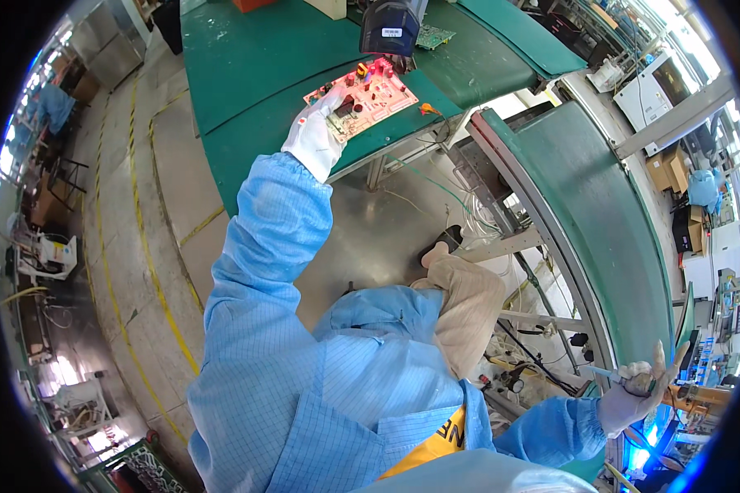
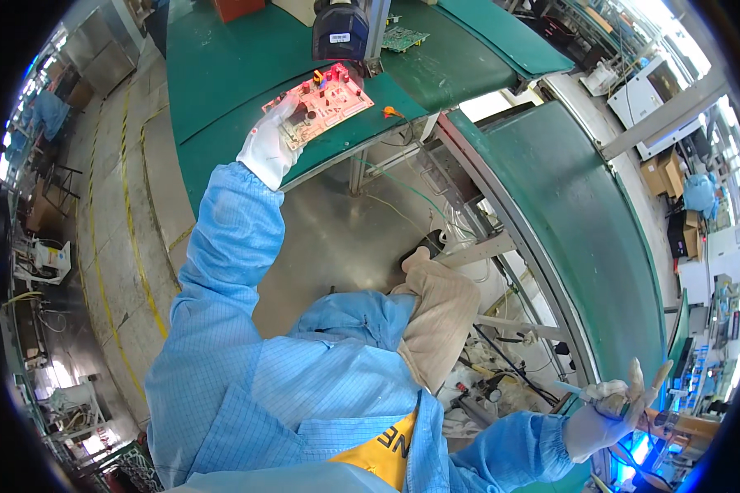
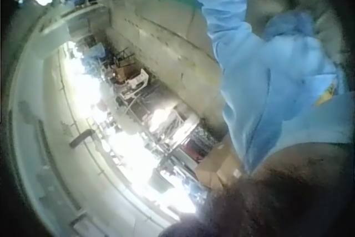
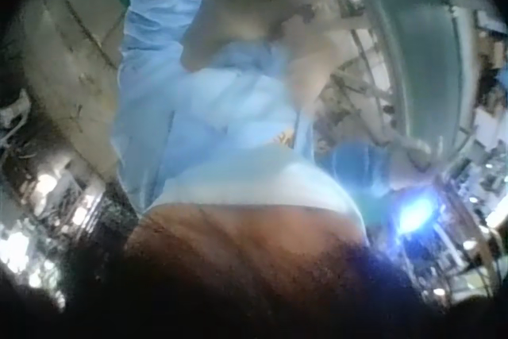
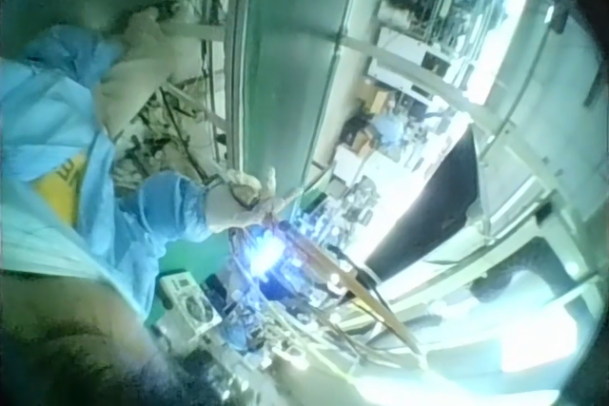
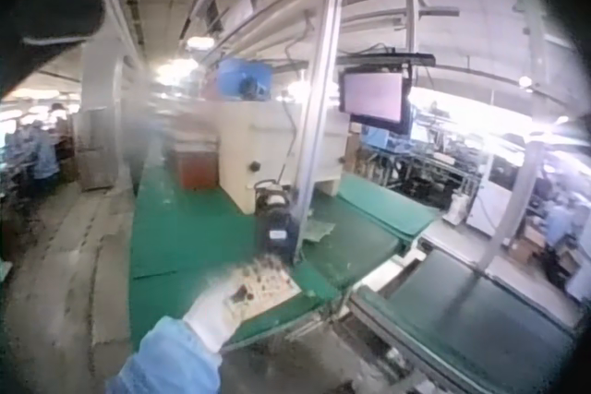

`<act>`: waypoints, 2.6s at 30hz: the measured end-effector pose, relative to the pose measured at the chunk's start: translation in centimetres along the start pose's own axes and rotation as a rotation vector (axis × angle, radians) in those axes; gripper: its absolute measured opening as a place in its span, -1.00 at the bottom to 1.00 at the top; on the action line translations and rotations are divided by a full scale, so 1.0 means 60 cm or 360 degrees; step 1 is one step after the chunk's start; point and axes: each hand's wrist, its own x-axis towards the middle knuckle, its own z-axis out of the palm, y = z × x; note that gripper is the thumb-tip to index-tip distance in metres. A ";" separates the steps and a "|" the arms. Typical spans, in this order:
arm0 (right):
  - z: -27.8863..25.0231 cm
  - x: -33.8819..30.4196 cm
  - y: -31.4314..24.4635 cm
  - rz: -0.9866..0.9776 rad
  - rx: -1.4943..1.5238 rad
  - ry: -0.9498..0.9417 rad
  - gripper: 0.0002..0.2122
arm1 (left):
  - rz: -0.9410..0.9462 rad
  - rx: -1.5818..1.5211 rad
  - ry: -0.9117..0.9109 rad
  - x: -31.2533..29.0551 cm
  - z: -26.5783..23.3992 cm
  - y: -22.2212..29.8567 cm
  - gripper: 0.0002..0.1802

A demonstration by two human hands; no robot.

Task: Manually assemble and secure components on circuit boards using an electric screwdriver at an assembly line.

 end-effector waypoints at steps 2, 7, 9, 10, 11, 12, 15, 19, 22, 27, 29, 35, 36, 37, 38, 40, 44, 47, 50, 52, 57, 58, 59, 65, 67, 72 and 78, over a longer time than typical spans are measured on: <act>-0.018 0.010 0.007 0.0065 0.0019 -0.0022 -0.51 | -0.0040 -0.0059 -0.0052 0.011 -0.008 0.001 -0.66; -0.013 -0.001 0.004 0.0237 -0.0009 0.0027 -0.50 | -0.0055 -0.0035 -0.0190 0.033 -0.021 -0.008 -0.66; 0.045 -0.014 -0.009 -0.0023 -0.0116 0.0054 -0.44 | 0.0029 0.0000 -0.0129 0.008 -0.004 -0.011 -0.66; 0.060 -0.015 -0.011 -0.0071 -0.0095 0.0025 -0.43 | 0.0022 0.0011 -0.0168 -0.001 -0.011 -0.013 -0.63; 0.044 -0.008 -0.010 -0.0097 -0.0091 0.0044 -0.43 | -0.0013 0.0024 -0.0220 0.001 -0.016 -0.016 -0.61; 0.015 0.003 0.001 -0.0017 -0.0054 -0.0073 -0.44 | -0.0048 0.0003 -0.0190 -0.002 -0.011 -0.020 -0.59; 0.009 -0.001 0.002 -0.0026 0.0007 -0.0198 -0.45 | -0.0222 0.0012 -0.0321 -0.041 0.024 -0.039 -0.58; 0.039 -0.008 0.001 -0.0095 0.0053 -0.0219 -0.40 | -0.0532 0.0046 -0.0589 -0.092 0.060 -0.115 -0.51; 0.071 -0.003 0.013 -0.0047 0.0129 0.0028 -0.46 | -0.0821 0.0086 -0.0860 -0.143 0.107 -0.179 -0.52; 0.135 -0.008 0.021 -0.0035 0.0399 0.0028 -0.53 | -0.1009 0.0283 -0.1216 -0.249 0.171 -0.270 -0.46; 0.142 -0.014 0.017 -0.0111 0.0447 -0.0153 -0.53 | -0.0680 0.0512 -0.1547 -0.286 0.203 -0.267 -0.42; 0.129 -0.005 0.034 -0.0240 0.0489 -0.0055 -0.56 | -0.1301 0.0481 -0.1499 -0.335 0.217 -0.303 -0.35; 0.126 -0.008 0.031 -0.0238 0.0461 -0.0096 -0.58 | -0.1321 0.0482 -0.1517 -0.341 0.215 -0.307 -0.34; 0.124 -0.009 0.031 -0.0236 0.0436 -0.0138 -0.59 | -0.1288 0.0544 -0.1543 -0.345 0.210 -0.314 -0.32; 0.116 -0.008 0.035 -0.0231 0.0436 -0.0129 -0.59 | -0.1297 0.0551 -0.1542 -0.352 0.211 -0.315 -0.32; 0.099 -0.002 0.046 -0.0312 0.0473 -0.0201 -0.61 | -0.1365 0.0439 -0.1500 -0.361 0.215 -0.314 -0.30; 0.099 -0.007 0.035 -0.0135 0.0509 -0.0229 -0.67 | -0.1277 0.0529 -0.1563 -0.364 0.217 -0.315 -0.30; 0.099 -0.005 0.041 -0.0215 0.0415 -0.0192 -0.68 | -0.1374 0.0526 -0.1488 -0.365 0.220 -0.312 -0.31; 0.101 -0.002 0.049 -0.0318 0.0315 -0.0126 -0.68 | -0.1246 0.0596 -0.1597 -0.361 0.214 -0.317 -0.32; 0.108 -0.006 0.053 -0.0361 0.0341 0.0039 -0.66 | -0.1351 0.0530 -0.1526 -0.361 0.214 -0.317 -0.32; 0.103 0.005 0.058 -0.0612 0.0192 -0.0007 -0.59 | -0.1470 0.0454 -0.1403 -0.360 0.209 -0.317 -0.27; 0.099 0.009 0.056 -0.0597 0.0331 -0.0072 -0.58 | -0.1401 0.0491 -0.1453 -0.359 0.205 -0.319 -0.28; 0.095 0.011 0.055 -0.0598 0.0325 -0.0067 -0.58 | -0.1408 0.0490 -0.1456 -0.358 0.202 -0.321 -0.28; 0.088 0.011 0.058 -0.0479 0.0473 -0.0052 -0.61 | -0.0992 0.0701 -0.1663 -0.349 0.210 -0.290 -0.39; 0.114 0.003 0.056 -0.0552 0.0356 0.0345 -0.65 | -0.1273 0.0609 -0.1532 -0.346 0.215 -0.281 -0.40; 0.099 0.000 0.056 -0.0414 0.0421 -0.0022 -0.69 | -0.1601 0.0430 -0.1262 -0.358 0.216 -0.266 -0.42; 0.105 0.008 0.059 -0.0371 0.0463 0.0193 -0.70 | -0.1593 0.0423 -0.1276 -0.361 0.210 -0.268 -0.42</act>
